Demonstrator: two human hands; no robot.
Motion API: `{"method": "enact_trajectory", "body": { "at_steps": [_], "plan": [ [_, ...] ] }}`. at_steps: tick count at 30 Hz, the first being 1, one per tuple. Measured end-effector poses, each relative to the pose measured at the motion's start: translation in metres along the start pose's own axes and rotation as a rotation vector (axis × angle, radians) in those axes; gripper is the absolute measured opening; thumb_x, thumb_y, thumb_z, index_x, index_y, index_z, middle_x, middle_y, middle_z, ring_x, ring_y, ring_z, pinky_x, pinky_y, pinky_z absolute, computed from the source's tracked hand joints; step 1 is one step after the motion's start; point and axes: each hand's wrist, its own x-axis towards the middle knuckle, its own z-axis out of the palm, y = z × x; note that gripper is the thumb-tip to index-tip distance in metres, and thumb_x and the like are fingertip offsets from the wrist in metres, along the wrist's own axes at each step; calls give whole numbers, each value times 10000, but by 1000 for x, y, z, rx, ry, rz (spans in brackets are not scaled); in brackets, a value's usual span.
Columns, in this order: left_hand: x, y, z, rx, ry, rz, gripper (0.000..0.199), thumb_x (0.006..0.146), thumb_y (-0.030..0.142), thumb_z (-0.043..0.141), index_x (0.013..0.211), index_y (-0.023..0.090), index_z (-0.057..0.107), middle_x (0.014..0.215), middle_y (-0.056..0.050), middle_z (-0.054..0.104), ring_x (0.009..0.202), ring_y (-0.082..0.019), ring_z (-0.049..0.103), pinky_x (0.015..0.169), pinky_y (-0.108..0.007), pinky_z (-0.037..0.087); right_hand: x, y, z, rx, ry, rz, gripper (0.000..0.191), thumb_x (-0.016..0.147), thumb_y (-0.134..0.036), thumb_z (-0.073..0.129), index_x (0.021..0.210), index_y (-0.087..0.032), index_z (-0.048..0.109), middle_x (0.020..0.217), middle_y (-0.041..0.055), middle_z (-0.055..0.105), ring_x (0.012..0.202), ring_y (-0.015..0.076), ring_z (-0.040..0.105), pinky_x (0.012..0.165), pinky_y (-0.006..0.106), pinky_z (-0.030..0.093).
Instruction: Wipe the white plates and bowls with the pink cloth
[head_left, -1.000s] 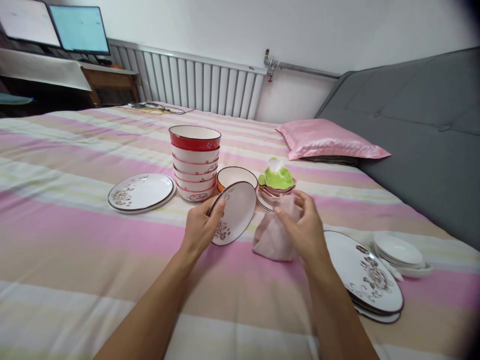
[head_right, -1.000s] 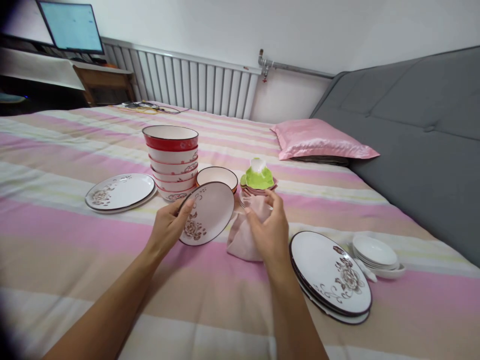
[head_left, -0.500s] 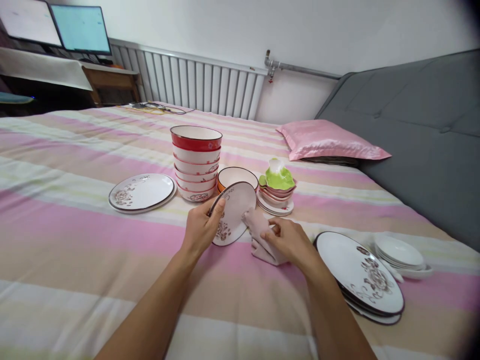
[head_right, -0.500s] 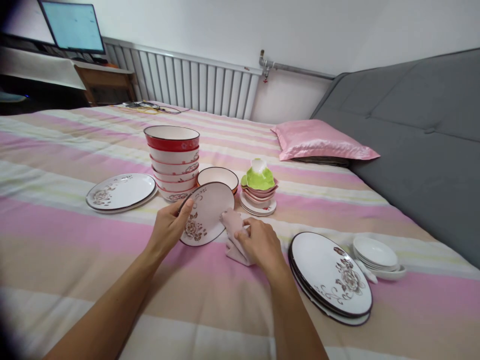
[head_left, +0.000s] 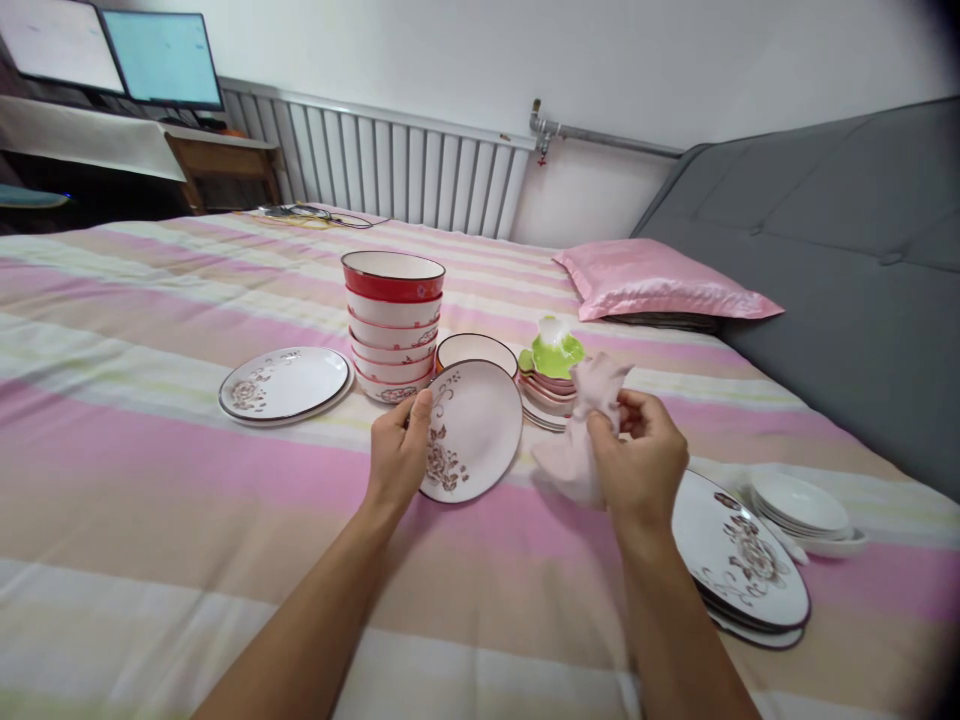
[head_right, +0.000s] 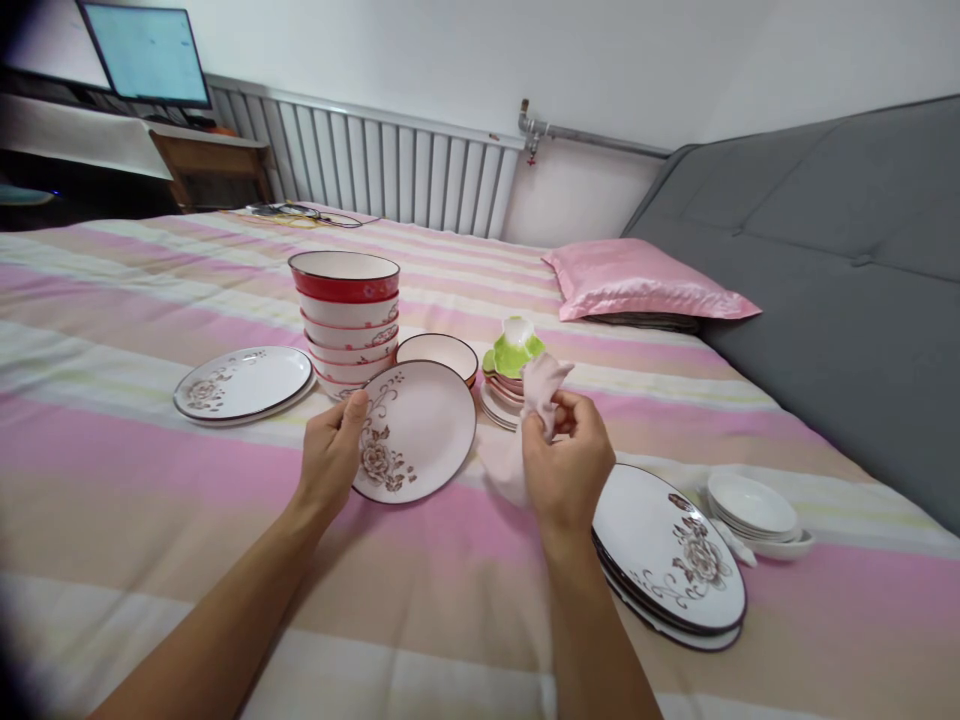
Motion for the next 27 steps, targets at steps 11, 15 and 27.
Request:
{"method": "enact_trajectory", "body": {
  "at_steps": [11, 15, 27],
  "plan": [
    [-5, 4, 8, 71, -237, -9, 440, 869, 512, 342, 569, 205, 245, 554, 39, 249, 518, -97, 252, 492, -246, 211, -25, -14, 22, -26, -275, -293, 393, 679, -113, 472, 1053, -201, 555, 1028, 82, 575, 870, 210, 554, 737, 321, 474],
    [-5, 4, 7, 123, -261, 58, 436, 871, 509, 328, 566, 201, 279, 547, 38, 290, 522, -100, 282, 502, -247, 223, -35, -15, 31, 13, -524, -349, 366, 728, -202, 531, 1094, -221, 531, 1091, 82, 560, 960, 230, 547, 751, 335, 481],
    [-6, 5, 4, 145, -310, 113, 422, 891, 489, 311, 585, 199, 299, 539, 41, 341, 516, -101, 319, 509, -243, 239, -36, -12, 36, 160, -454, -390, 404, 801, -161, 464, 1203, -197, 473, 1203, 105, 530, 1149, 224, 470, 973, 405, 410]
  ]
}}
